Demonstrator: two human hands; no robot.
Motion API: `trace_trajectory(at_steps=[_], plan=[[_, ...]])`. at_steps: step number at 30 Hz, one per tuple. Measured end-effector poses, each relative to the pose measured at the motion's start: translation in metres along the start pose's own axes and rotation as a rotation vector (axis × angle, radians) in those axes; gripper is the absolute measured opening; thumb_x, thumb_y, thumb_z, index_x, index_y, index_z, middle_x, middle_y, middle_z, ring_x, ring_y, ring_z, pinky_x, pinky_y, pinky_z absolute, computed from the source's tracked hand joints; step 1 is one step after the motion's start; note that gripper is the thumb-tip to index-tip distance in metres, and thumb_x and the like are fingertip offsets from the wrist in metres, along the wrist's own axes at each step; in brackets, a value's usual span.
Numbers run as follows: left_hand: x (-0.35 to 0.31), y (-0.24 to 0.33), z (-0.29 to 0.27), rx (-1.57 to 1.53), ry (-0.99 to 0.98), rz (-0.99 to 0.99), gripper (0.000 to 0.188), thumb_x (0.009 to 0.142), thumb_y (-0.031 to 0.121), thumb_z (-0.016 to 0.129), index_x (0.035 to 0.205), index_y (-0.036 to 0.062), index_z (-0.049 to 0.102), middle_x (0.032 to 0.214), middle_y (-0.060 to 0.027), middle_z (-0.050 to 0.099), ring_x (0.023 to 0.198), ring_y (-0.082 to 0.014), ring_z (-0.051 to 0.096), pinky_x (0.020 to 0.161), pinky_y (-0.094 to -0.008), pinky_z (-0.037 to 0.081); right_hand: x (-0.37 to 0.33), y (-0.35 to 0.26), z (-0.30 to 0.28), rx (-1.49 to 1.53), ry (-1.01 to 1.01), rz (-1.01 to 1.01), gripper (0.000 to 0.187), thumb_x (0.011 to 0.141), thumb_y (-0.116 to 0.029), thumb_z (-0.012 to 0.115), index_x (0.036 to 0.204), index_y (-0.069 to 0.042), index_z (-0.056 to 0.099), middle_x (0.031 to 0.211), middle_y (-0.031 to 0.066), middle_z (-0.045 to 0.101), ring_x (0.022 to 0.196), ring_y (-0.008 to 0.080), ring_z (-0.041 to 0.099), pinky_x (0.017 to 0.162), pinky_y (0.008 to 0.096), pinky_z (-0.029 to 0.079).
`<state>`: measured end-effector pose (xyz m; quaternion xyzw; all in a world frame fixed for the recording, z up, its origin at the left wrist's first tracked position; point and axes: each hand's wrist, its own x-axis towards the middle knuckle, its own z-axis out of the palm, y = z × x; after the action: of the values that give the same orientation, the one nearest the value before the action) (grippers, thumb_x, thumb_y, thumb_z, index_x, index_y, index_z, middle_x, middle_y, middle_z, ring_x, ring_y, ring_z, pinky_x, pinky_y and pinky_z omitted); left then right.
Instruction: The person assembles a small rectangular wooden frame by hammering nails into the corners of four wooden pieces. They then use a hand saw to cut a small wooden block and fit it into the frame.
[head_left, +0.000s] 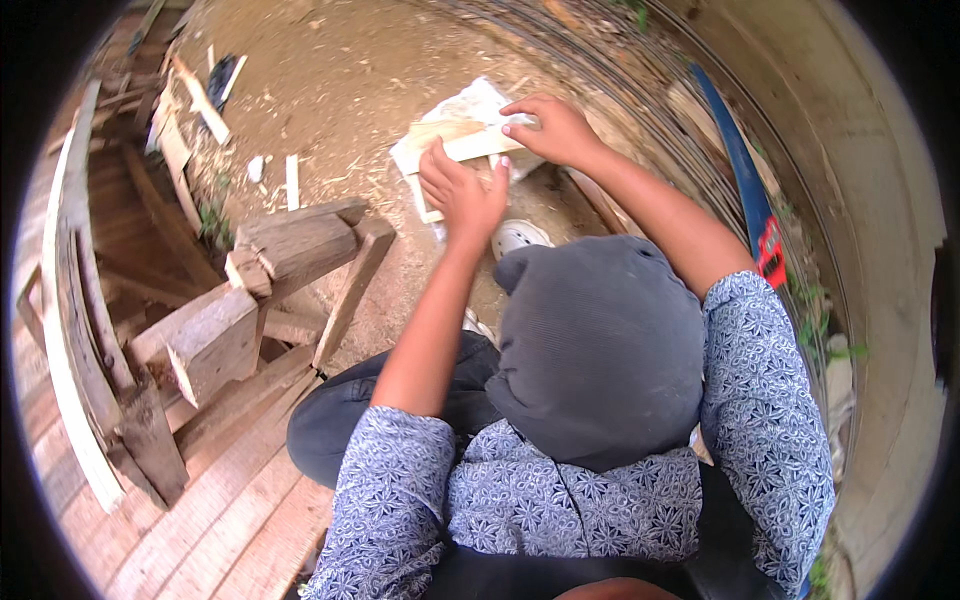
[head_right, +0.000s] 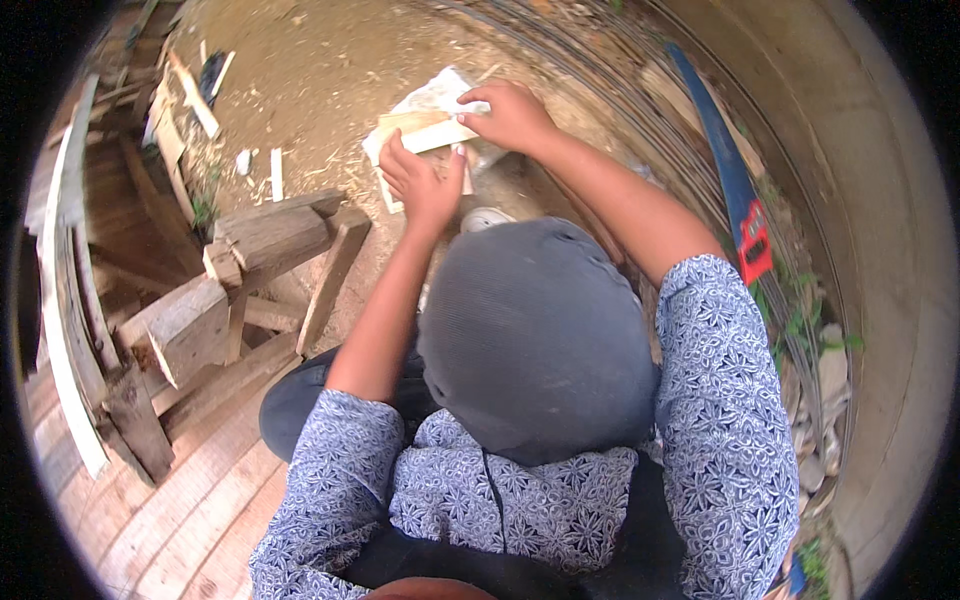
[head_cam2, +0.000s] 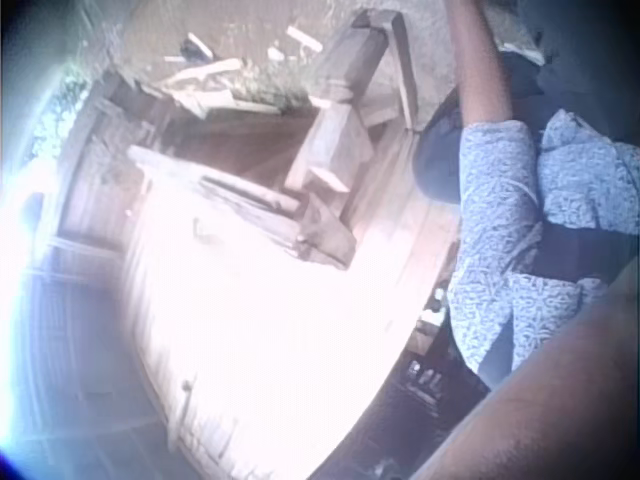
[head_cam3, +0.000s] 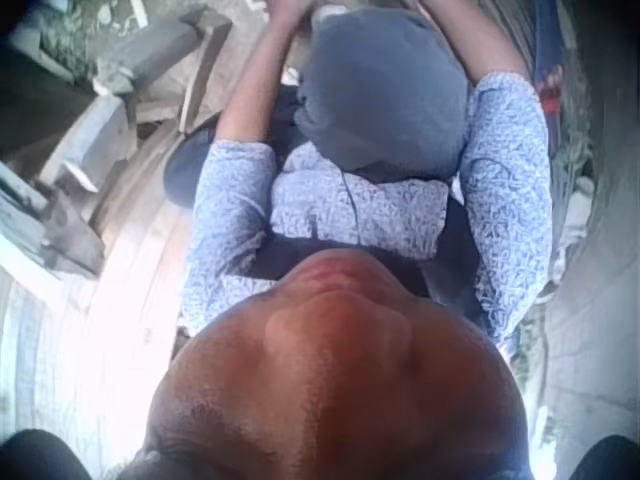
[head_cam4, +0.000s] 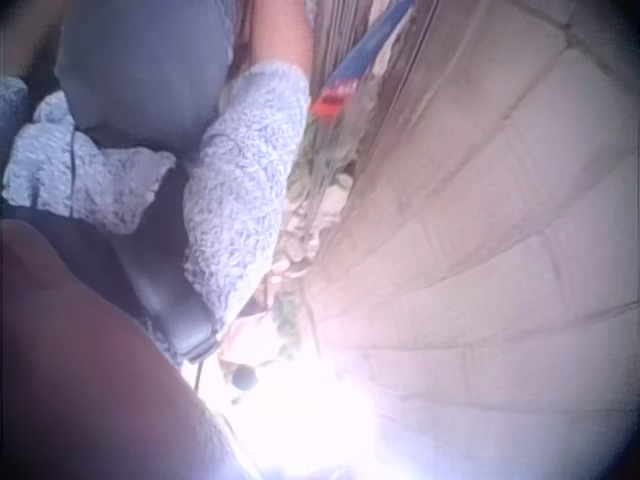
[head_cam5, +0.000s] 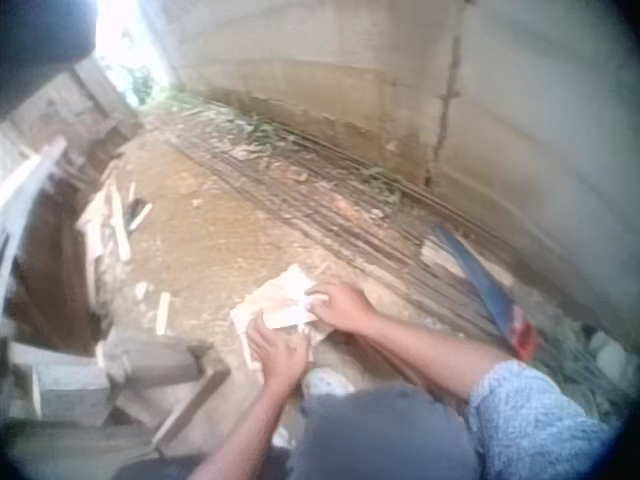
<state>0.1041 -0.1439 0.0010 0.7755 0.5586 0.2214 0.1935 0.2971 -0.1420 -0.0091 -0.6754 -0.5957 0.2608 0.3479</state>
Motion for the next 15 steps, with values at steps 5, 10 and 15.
trace_trajectory(at_steps=[5, 10, 15], plan=[[0.020, 0.013, 0.006, -0.985, 0.068, -0.926, 0.076, 0.095, 0.034, 0.063, 0.146, -0.0034, 0.021, 0.147, -0.0242, 0.029, 0.135, -0.0372, 0.035, 0.114, -0.0499, 0.030, 0.056, -0.005, 0.041, -0.152, -0.447, 0.037, 0.041, 0.082, -0.039, 0.073, 0.117, -0.019, 0.074, 0.108, 0.0121, 0.073, 0.100, 0.0288, 0.069, 0.088, 0.0403, 0.054], [0.038, -0.012, 0.016, -1.496, 0.042, -1.028, 0.051, 0.104, 0.021, 0.048, 0.144, -0.0035, 0.029, 0.141, -0.0213, 0.044, 0.124, -0.0340, 0.053, 0.109, -0.0483, 0.042, 0.055, -0.022, 0.042, -0.151, -0.571, 0.106, 0.037, 0.081, -0.038, 0.073, 0.111, -0.016, 0.075, 0.102, 0.0112, 0.074, 0.095, 0.0273, 0.071, 0.083, 0.0386, 0.055], [0.051, -0.030, 0.049, -1.011, 0.053, -1.021, 0.053, 0.102, 0.022, 0.054, 0.135, -0.0112, 0.030, 0.123, -0.0225, 0.055, 0.102, -0.0285, 0.066, 0.083, -0.0412, 0.059, 0.028, -0.021, 0.049, -0.048, -0.470, 0.161, 0.032, 0.078, -0.036, 0.073, 0.096, -0.010, 0.074, 0.091, 0.0116, 0.074, 0.083, 0.0282, 0.070, 0.075, 0.0384, 0.054]])
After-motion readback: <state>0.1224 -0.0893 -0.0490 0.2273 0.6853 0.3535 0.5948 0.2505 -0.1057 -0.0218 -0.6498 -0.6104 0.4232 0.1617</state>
